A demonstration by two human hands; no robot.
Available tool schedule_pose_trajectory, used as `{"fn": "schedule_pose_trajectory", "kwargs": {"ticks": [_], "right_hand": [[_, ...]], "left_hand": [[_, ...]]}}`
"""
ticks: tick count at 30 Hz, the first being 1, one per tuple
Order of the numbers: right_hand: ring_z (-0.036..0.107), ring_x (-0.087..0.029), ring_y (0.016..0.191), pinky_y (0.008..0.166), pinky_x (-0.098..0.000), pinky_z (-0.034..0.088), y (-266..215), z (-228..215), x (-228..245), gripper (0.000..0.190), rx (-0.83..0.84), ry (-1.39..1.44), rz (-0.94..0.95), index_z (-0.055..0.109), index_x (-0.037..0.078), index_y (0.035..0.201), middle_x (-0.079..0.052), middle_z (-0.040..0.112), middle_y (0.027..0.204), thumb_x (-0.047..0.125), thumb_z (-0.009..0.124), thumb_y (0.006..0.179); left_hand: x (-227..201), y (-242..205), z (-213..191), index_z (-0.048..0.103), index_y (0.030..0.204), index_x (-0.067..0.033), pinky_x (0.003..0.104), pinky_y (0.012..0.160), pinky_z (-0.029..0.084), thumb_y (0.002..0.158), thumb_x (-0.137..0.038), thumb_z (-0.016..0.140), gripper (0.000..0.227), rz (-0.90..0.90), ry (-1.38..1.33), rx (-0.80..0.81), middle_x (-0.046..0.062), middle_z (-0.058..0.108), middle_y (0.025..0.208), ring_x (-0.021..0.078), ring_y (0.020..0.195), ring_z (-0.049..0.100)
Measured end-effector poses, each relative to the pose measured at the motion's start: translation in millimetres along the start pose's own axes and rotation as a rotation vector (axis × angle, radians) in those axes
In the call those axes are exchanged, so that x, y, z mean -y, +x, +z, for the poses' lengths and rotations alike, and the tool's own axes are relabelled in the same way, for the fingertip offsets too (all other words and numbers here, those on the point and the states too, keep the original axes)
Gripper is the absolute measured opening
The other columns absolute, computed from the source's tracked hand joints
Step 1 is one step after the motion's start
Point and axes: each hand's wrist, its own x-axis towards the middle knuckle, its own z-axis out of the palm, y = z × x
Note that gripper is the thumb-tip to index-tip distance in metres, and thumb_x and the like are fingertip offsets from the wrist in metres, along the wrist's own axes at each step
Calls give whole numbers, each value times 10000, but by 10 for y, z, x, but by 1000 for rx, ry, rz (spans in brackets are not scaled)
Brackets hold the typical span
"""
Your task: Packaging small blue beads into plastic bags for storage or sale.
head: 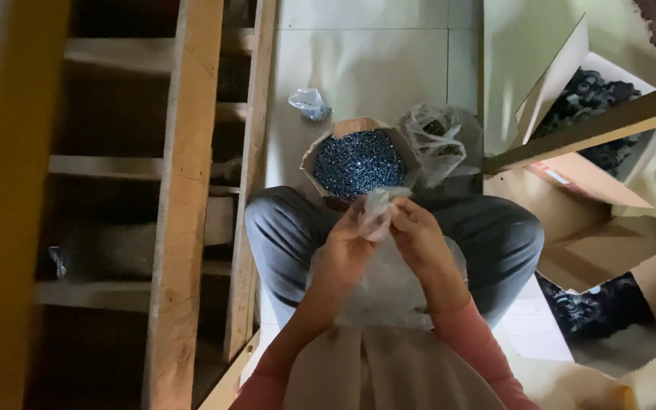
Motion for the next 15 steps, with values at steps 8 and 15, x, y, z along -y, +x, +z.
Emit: {"fn": "schedule_pose_trajectory", "kwargs": {"ticks": [8, 15], "right_hand": [[650, -240, 1052, 953, -411, 459, 388, -11, 56, 307, 255, -82, -3, 581, 44, 1301, -119, 673, 1121, 93, 611, 999], [661, -412, 1153, 971, -515, 522, 1565, -211, 20, 291, 209, -1302, -284, 627, 37, 1309, -208, 683, 1231, 90, 582, 1027]], "left_hand": [[-452, 147, -32, 599, 1343, -217, 361, 818, 535, 834, 41, 616, 571, 541, 1579, -253, 38, 646, 1258, 219, 955, 625], [-908, 517, -1, 673, 1178, -170, 487, 866, 590, 1017, -182, 575, 189, 647, 1718, -416, 104, 682, 1186, 363, 1113, 655]]}}
